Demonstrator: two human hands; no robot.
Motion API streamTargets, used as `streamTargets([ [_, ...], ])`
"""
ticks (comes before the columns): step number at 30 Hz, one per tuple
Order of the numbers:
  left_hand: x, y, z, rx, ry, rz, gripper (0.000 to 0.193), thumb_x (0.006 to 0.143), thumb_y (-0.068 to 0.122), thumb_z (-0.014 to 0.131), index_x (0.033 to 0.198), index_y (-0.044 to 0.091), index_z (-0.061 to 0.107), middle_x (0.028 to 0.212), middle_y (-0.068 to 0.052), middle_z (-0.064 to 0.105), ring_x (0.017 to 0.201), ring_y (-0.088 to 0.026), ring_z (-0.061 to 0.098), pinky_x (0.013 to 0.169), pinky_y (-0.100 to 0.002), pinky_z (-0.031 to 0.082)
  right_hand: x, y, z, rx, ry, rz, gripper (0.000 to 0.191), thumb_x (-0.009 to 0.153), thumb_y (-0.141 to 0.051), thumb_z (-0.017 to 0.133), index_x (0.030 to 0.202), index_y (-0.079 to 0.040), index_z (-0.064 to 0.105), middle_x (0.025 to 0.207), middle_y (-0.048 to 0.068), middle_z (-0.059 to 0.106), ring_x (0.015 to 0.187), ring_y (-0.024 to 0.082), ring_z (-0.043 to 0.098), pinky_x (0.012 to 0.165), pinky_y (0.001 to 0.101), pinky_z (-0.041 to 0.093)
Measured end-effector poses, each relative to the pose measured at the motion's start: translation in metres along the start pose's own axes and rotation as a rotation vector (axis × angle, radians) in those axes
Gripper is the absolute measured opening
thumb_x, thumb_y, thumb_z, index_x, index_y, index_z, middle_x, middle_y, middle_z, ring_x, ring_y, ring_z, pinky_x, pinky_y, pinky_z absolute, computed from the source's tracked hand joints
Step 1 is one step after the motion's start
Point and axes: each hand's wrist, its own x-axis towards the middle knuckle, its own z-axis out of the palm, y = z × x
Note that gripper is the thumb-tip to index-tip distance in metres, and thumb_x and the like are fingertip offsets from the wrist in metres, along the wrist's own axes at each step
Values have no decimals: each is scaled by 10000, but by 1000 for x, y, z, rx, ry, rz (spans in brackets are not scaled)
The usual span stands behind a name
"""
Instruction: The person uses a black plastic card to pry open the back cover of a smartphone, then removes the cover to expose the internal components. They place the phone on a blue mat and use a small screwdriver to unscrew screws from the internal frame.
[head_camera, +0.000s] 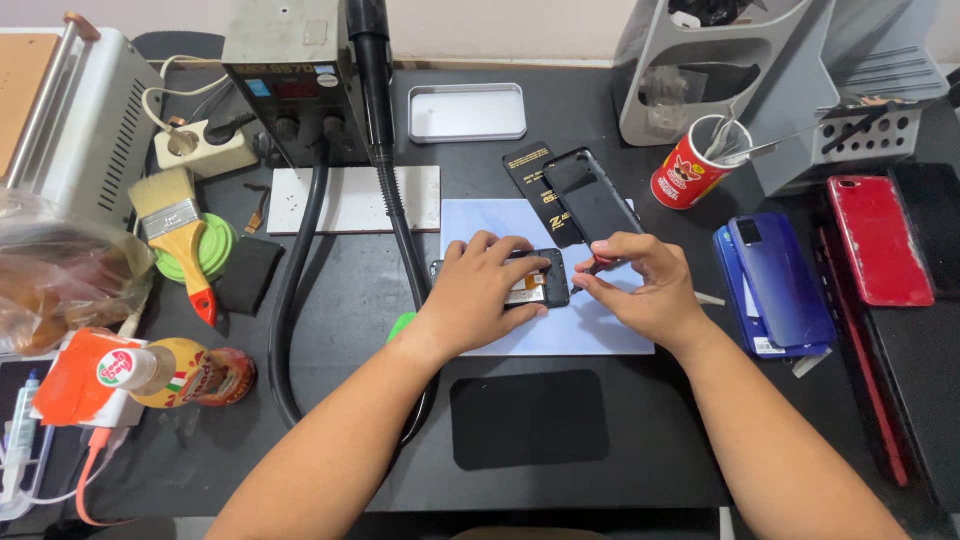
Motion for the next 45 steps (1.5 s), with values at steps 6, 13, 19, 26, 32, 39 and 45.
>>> streamTargets([
  [6, 0, 0, 0, -4, -2, -1, 535, 770, 454, 818, 1232, 208, 703, 1282, -19, 619, 1158, -297, 540, 915, -479, 411, -2, 1, -4, 96, -66, 82, 399, 898, 88, 769, 1208, -74, 575, 1054, 114, 761, 1003, 205, 772, 887, 340, 625],
  [13, 0, 0, 0, -3, -11, -8, 529, 768, 453, 814, 1228, 215, 705, 1286, -14, 621, 1158, -294, 542, 909, -478, 412, 0, 1, -1, 138, -99, 79, 536, 889, 76, 758, 1332, -118, 526, 1098, 104, 707, 1041, 166, 713, 941, 331, 575],
  [19, 0, 0, 0, 1, 3, 5, 530, 775, 457, 814, 1231, 210, 705, 1286, -21, 620, 1160, -291, 547, 913, -476, 415, 3, -3, 6, 71, -103, 131, 579, 837, 67, 805, 1320, -125, 551, 995, 77, 665, 975, 156, 687, 904, 332, 573],
  [26, 0, 0, -1, -9, -3, 0, 536, 773, 461, 812, 1234, 209, 705, 1285, -19, 623, 1154, -294, 546, 901, -475, 415, 2, -5, 3, 53, -138, 77, 570, 841, 62, 791, 1318, -115, 534, 1071, 78, 728, 994, 162, 714, 905, 317, 558],
  [32, 0, 0, -1, 6, 4, 2, 541, 770, 462, 812, 1235, 209, 701, 1286, -25, 622, 1158, -294, 547, 909, -480, 415, 2, 0, 7, -16, -14, 80, 593, 797, 24, 859, 1302, -116, 582, 997, 81, 683, 932, 151, 699, 838, 284, 555],
  [39, 0, 0, -1, -5, -6, -5, 537, 772, 457, 812, 1237, 211, 702, 1287, -21, 622, 1162, -298, 543, 912, -482, 414, 0, -6, -1, 73, -178, 68, 514, 853, 108, 761, 1293, -99, 593, 1082, 80, 743, 1001, 173, 728, 916, 301, 561],
  [45, 0, 0, -1, -9, -5, -7, 533, 771, 452, 816, 1233, 212, 702, 1290, -24, 620, 1162, -297, 543, 910, -479, 412, 5, -6, 2, 115, -62, 79, 473, 859, 89, 791, 1257, -97, 615, 1027, 85, 660, 993, 168, 691, 903, 310, 575],
])
